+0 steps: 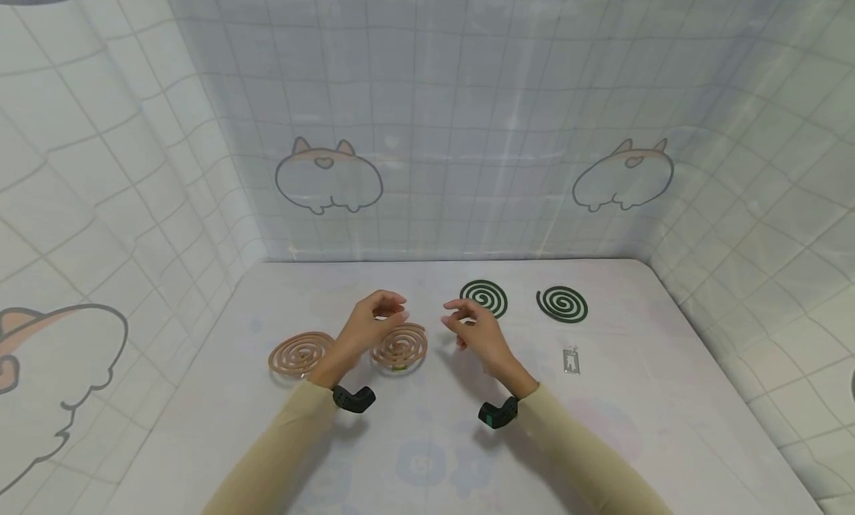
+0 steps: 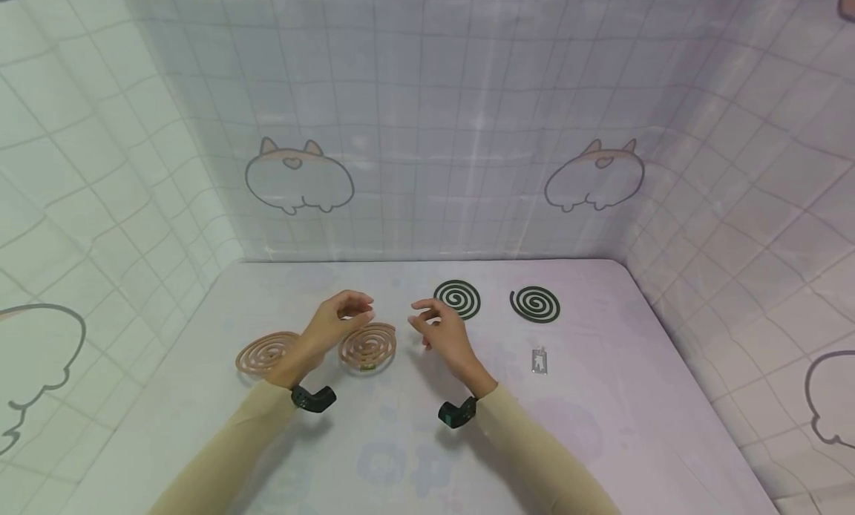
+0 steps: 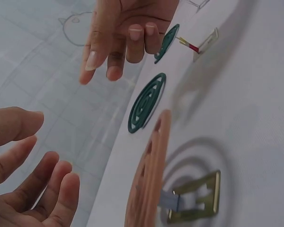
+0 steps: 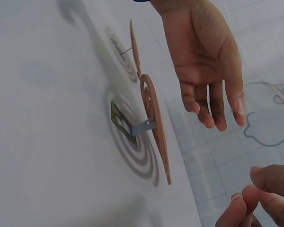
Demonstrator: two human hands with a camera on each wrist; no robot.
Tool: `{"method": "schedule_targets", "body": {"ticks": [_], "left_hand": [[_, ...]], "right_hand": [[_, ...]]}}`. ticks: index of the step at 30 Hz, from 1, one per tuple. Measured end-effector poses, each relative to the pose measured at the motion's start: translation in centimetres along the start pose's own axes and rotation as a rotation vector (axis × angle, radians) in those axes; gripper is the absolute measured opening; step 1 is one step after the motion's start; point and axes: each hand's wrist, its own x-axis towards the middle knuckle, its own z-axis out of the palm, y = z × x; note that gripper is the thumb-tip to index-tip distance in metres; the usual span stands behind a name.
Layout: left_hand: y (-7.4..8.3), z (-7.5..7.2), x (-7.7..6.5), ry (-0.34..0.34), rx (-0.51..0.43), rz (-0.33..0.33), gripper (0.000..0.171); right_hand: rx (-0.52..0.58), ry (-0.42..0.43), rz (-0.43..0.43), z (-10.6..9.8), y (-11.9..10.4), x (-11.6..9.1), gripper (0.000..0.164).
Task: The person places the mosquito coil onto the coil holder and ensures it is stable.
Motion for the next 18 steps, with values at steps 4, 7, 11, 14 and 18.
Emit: {"method": "schedule_targets", "body": {"ticks": [4, 7, 11, 14, 18], "left_hand": [[0.3, 0.5, 0.5, -0.019, -0.006, 0.029, 0.033], [0.4, 0.9, 0.8, -0.031, -0.002, 0.048, 0.035], [1.1, 1.4, 1.0, -0.047, 0.008, 0.072, 0.038], [1.3, 1.9, 1.4, -0.057, -0.001, 0.092, 0.04], [1.2, 2.6, 2.2, -0.061, -0.018, 0.097, 0.041]], "right_hand": [[-0.013, 0.017, 0.01, -0.4, -0.1, 0.1, 0.028], [-0.038, 0.029, -0.004, -0.8, 0.0, 0.2, 0.029], [-0.06, 0.048, -0.009, -1.5, 0.1, 0.3, 0.029], [-0.063, 0.058, -0.001, -1.9, 0.2, 0.4, 0.028], [-0.056, 0.061, -0.002, -2.5, 0.5, 0.6, 0.03]]}}
